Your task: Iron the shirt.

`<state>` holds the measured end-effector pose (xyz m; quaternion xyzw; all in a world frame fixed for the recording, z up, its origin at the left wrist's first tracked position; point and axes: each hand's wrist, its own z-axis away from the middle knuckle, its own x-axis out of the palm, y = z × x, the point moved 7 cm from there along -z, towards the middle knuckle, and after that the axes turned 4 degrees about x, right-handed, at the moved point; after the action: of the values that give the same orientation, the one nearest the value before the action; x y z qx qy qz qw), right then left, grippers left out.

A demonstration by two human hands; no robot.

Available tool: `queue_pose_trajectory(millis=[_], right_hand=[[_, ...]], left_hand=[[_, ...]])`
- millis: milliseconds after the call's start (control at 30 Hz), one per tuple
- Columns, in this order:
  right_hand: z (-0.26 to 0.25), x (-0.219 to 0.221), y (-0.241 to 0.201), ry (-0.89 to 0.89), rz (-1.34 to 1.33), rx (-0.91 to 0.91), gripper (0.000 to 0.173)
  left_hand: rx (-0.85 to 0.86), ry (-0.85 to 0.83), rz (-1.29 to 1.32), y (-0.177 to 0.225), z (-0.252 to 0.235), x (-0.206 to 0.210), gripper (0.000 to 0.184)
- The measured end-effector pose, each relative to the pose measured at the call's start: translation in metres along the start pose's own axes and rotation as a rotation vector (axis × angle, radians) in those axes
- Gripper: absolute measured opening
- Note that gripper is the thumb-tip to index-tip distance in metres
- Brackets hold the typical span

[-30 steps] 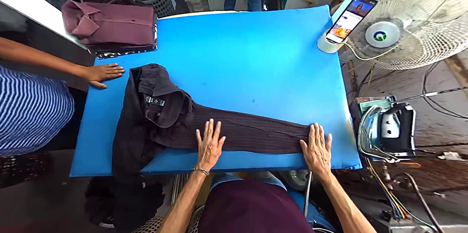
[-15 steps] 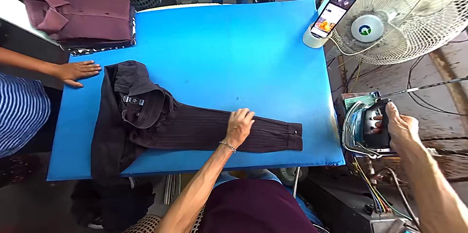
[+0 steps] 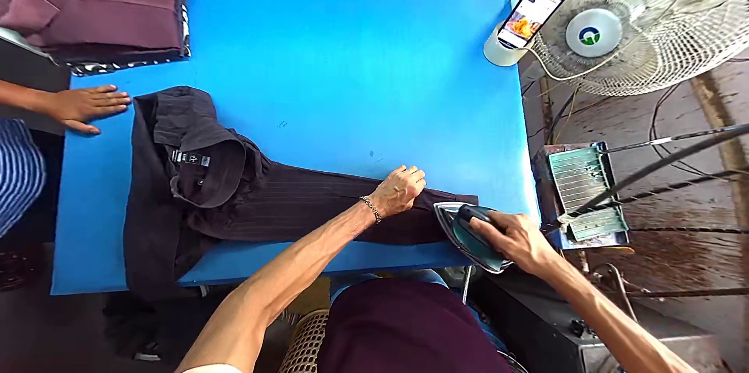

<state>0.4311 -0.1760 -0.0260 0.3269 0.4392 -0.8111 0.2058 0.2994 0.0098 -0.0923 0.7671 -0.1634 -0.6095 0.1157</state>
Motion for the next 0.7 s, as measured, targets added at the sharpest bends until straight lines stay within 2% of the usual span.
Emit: queue_pose_trajectory(millis=[100, 200, 300, 433, 500, 600, 700], right_hand=[[-0.005, 0.008, -0.011, -0.017, 0.184, -0.088, 0.057], [-0.011, 0.01, -0.013, -0.043, 0.244, -0.119, 0.057], [-0.028, 0.014, -0.028, -0.053, 0.28, -0.162, 0.059], [-0.065, 0.03, -0.072, -0.097, 0.328, -0.261, 0.061], [-0.088, 0.039, -0.095, -0.145, 0.347, -0.308, 0.063], [-0.121, 0.06, -0.139, -0.198, 0.367, -0.426, 0.064], [-0.153, 0.095, -0.201, -0.285, 0.412, -0.527, 0.067]], left_hand=[[-0.156, -0.042, 0.133, -0.009, -0.005, -0.004, 0.017], [-0.244, -0.171, 0.225, -0.01, -0.007, -0.005, 0.016], [-0.263, -0.225, 0.307, -0.014, -0.004, -0.004, 0.018], [-0.273, -0.275, 0.416, -0.036, 0.013, -0.007, 0.023], [-0.317, -0.355, 0.414, -0.06, 0.04, -0.021, 0.029], [-0.399, -0.509, 0.365, -0.111, 0.113, -0.063, 0.024], [-0.472, -0.5, 0.343, -0.17, 0.184, -0.106, 0.024]])
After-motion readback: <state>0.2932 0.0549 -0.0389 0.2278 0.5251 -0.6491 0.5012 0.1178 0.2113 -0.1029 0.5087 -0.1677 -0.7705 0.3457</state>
